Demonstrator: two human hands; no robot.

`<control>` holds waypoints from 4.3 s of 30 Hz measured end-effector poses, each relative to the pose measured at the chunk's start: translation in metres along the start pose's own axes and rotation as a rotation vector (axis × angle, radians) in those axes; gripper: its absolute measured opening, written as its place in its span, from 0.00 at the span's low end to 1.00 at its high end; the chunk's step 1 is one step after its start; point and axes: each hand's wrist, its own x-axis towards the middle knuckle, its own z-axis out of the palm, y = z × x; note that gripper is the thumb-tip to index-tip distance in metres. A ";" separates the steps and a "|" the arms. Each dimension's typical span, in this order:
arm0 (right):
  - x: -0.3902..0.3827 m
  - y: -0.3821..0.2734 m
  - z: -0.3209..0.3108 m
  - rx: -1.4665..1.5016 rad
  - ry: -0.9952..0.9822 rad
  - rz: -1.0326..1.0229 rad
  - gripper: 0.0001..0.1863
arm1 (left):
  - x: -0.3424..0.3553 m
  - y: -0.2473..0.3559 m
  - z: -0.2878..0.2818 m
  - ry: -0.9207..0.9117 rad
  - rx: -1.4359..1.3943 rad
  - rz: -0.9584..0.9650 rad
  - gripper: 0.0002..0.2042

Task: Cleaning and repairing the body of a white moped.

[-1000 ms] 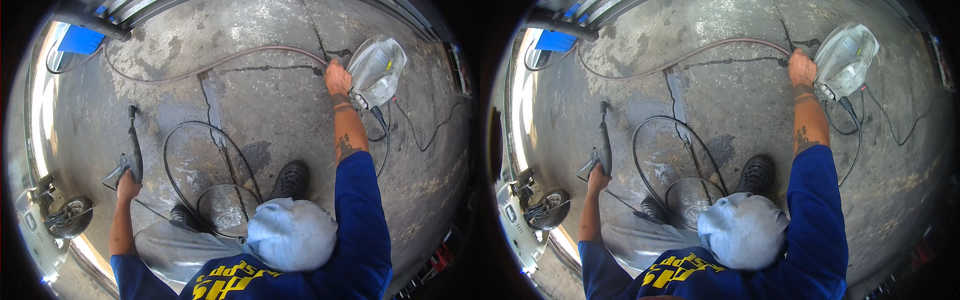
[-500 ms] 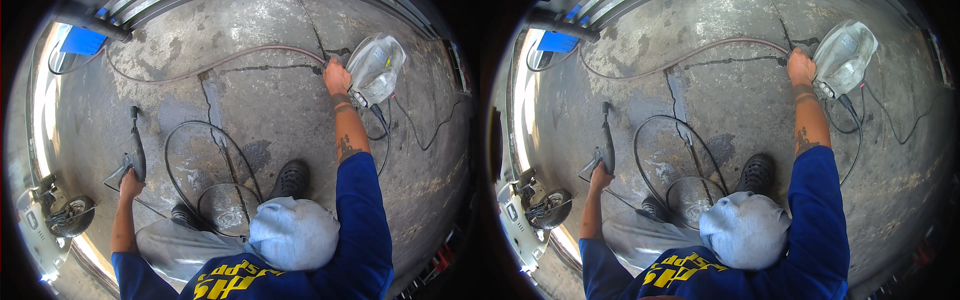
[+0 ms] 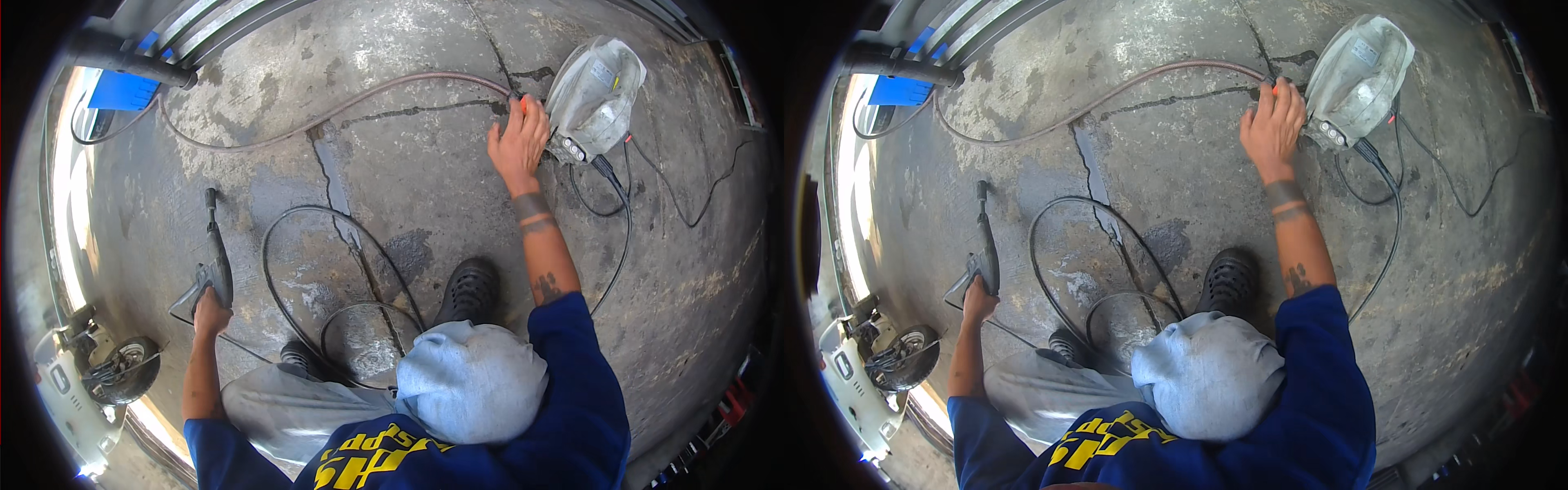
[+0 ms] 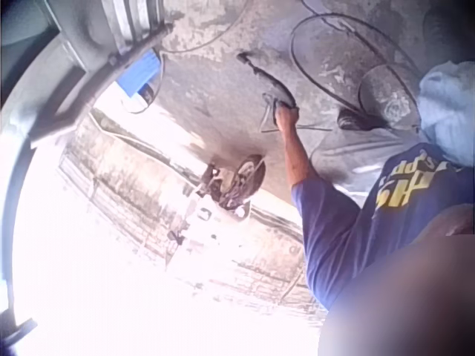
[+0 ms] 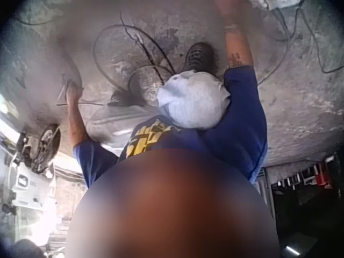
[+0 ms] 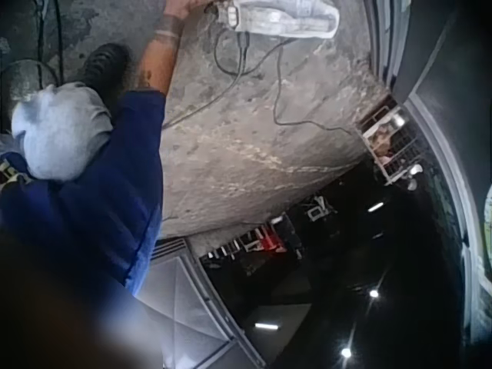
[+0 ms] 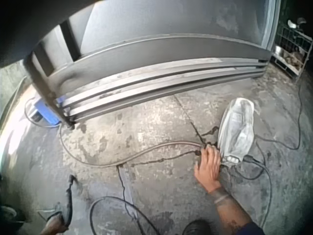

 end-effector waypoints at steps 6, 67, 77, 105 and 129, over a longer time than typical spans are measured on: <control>-0.123 -0.050 -0.028 0.190 -0.209 0.010 0.30 | -0.006 0.000 0.002 0.195 0.021 -0.003 0.22; 0.062 0.084 -0.081 0.118 0.222 0.815 0.49 | 0.005 -0.063 0.012 0.635 -0.357 -0.440 0.23; 0.063 0.081 -0.084 0.130 0.200 0.803 0.49 | 0.006 -0.065 0.012 0.689 -0.374 -0.441 0.22; 0.068 0.072 -0.079 0.166 0.216 0.807 0.49 | -0.011 -0.070 0.007 0.744 -0.462 -0.517 0.20; 0.058 0.090 -0.079 0.121 0.233 0.787 0.49 | -0.004 -0.042 -0.007 0.673 -0.413 -0.463 0.17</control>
